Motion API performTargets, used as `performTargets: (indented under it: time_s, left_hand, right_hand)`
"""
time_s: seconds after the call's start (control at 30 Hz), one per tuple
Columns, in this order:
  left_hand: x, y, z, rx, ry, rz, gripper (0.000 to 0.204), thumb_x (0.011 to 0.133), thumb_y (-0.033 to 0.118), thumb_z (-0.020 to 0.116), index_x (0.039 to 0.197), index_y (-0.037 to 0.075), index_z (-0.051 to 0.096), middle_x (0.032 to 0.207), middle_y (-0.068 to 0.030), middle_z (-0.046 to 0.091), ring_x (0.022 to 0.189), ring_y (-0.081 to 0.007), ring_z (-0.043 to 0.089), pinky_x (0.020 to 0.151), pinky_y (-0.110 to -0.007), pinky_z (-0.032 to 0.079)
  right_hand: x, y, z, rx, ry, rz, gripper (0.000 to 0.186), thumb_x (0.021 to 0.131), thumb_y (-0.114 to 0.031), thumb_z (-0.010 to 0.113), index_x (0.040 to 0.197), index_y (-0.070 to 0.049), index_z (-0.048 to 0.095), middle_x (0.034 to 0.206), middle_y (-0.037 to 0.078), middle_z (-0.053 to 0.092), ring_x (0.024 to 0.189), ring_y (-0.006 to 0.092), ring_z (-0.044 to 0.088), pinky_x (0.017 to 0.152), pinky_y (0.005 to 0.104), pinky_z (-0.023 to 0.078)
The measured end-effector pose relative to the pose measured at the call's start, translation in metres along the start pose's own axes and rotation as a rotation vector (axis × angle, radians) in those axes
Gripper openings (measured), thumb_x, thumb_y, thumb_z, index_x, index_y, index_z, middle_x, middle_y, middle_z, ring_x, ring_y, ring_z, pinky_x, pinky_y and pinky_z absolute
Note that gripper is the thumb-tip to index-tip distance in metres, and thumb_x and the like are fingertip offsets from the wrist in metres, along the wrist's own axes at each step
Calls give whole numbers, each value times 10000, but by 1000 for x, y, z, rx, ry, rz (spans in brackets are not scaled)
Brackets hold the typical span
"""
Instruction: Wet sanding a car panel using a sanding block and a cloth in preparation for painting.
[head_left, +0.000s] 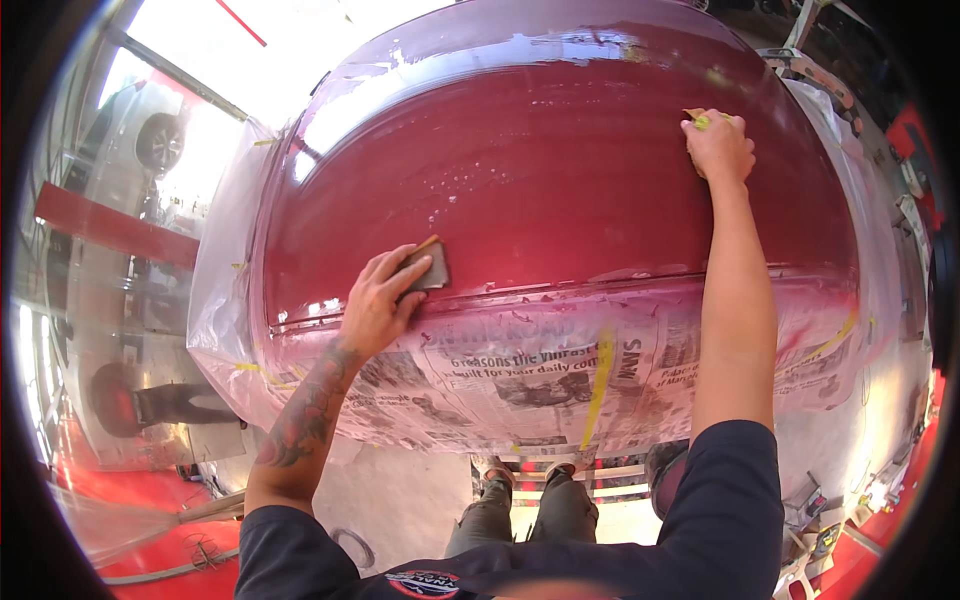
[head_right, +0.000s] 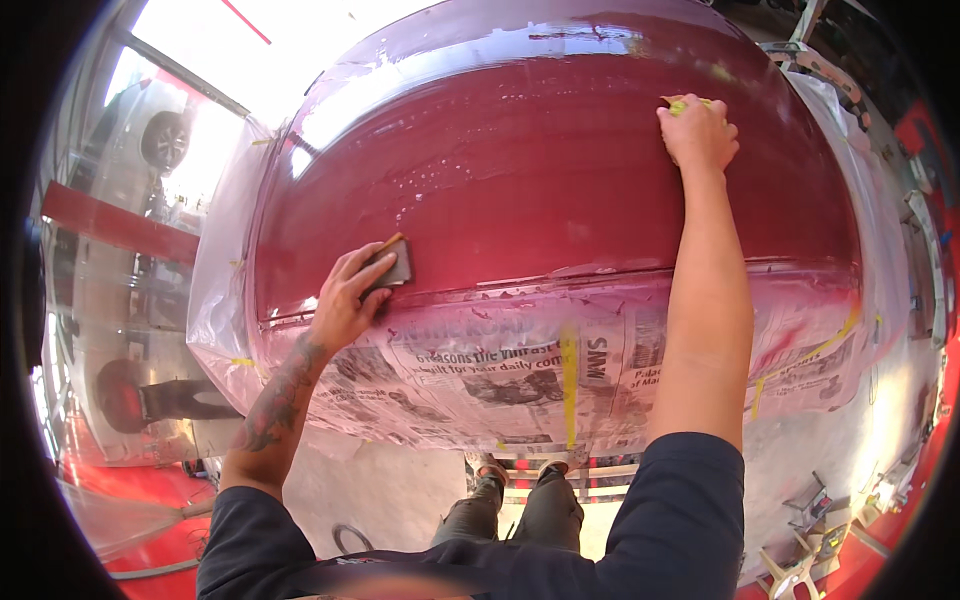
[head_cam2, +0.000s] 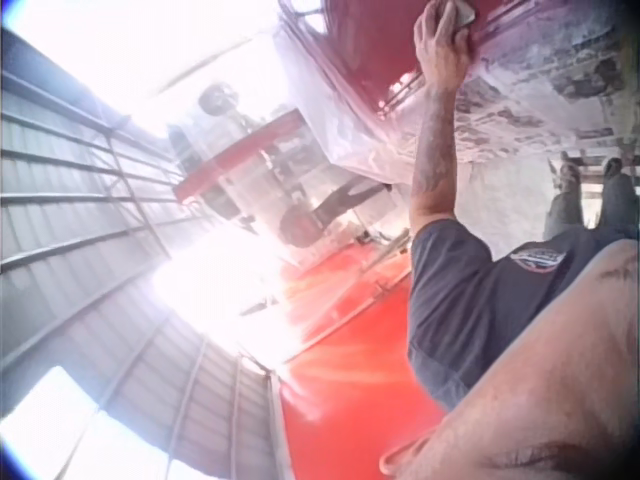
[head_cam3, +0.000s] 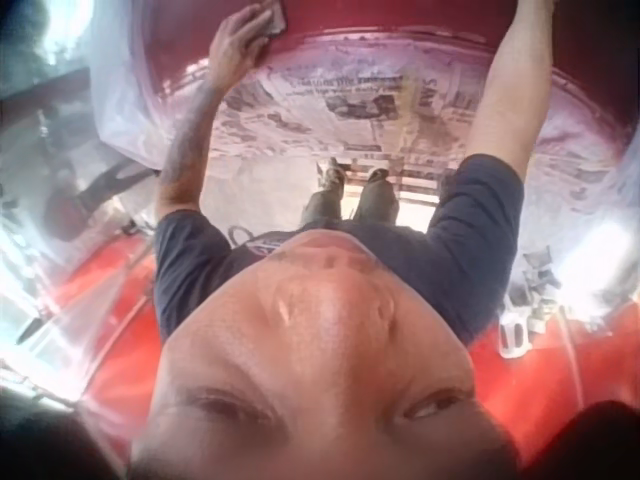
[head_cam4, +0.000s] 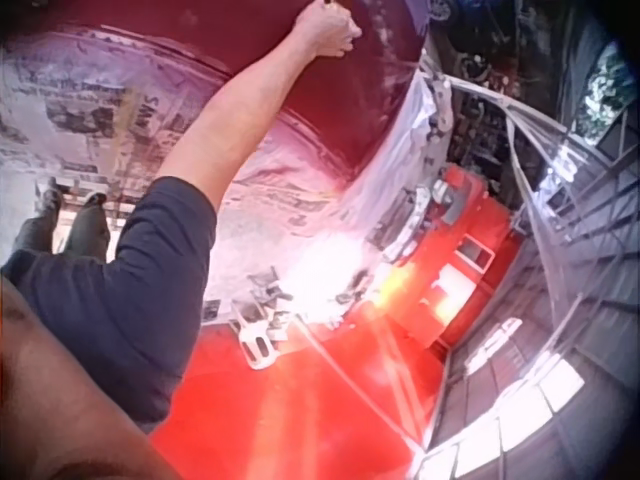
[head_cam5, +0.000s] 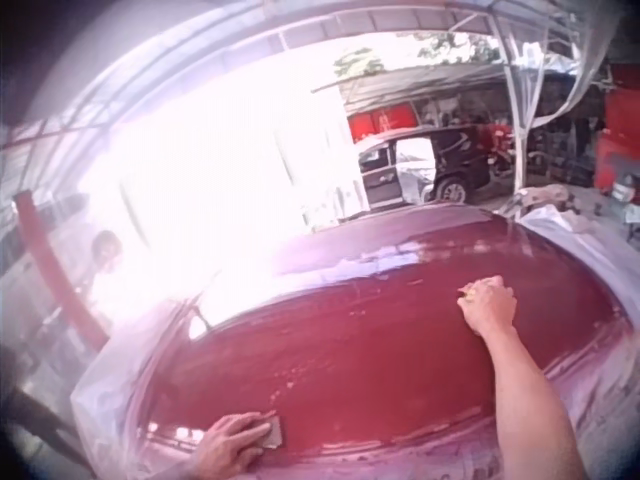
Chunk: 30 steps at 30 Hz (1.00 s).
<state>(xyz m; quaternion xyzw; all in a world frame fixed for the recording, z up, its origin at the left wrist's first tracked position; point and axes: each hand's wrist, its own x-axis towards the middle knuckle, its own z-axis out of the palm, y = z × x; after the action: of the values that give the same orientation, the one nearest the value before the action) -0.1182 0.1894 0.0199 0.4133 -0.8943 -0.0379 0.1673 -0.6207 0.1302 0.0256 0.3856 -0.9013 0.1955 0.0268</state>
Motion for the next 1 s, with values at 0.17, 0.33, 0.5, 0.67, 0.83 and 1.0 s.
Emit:
performTargets:
  time_s: [0.17, 0.33, 0.5, 0.67, 0.83, 1.0]
  left_hand:
    - [105, 73, 53, -87, -59, 235, 468, 873, 132, 725, 1336, 114, 660, 1399, -142, 581, 1266, -361, 546, 1073, -468, 444]
    - [218, 61, 79, 15, 19, 97, 448, 921, 170, 699, 1363, 128, 642, 1422, -152, 572, 1278, -382, 531, 1090, -462, 420]
    - [106, 68, 48, -83, -172, 278, 473, 865, 197, 744, 1334, 186, 688, 1413, -136, 569, 1221, -358, 551, 1046, -481, 423]
    - [56, 81, 26, -42, -224, 343, 413, 852, 230, 753, 1264, 196, 732, 1404, -188, 560, 1189, -355, 541, 1009, -490, 435]
    - [158, 183, 82, -133, -206, 547, 396, 868, 232, 745, 1265, 238, 736, 1366, -144, 559, 1124, -322, 543, 932, -454, 423]
    - [124, 139, 59, -42, -236, 517, 448, 855, 228, 749, 1300, 262, 711, 1327, -174, 543, 1101, -336, 538, 935, -445, 425]
  right_hand:
    - [10, 24, 13, 89, 29, 116, 433, 873, -517, 709, 1251, -306, 699, 1369, 64, 562, 1237, 394, 554, 1074, 498, 422]
    - [11, 9, 20, 90, 24, 47, 491, 862, -554, 713, 1273, -288, 691, 1364, 85, 570, 1239, 413, 551, 1075, 542, 384]
    - [23, 38, 14, 77, -18, 80, 521, 856, -581, 702, 1288, -291, 682, 1383, 91, 559, 1247, 407, 551, 1065, 552, 382]
    - [23, 27, 8, 104, -44, 59, 511, 853, -589, 696, 1289, -324, 678, 1409, 73, 545, 1239, 401, 554, 1039, 554, 394]
    - [-3, 9, -30, 179, -71, 108, 382, 860, -424, 770, 1158, -185, 755, 1322, 123, 604, 1260, 379, 555, 1058, 559, 438]
    - [1, 16, -33, 165, -72, 125, 375, 862, -420, 770, 1150, -180, 758, 1315, 120, 605, 1248, 375, 560, 1054, 553, 441]
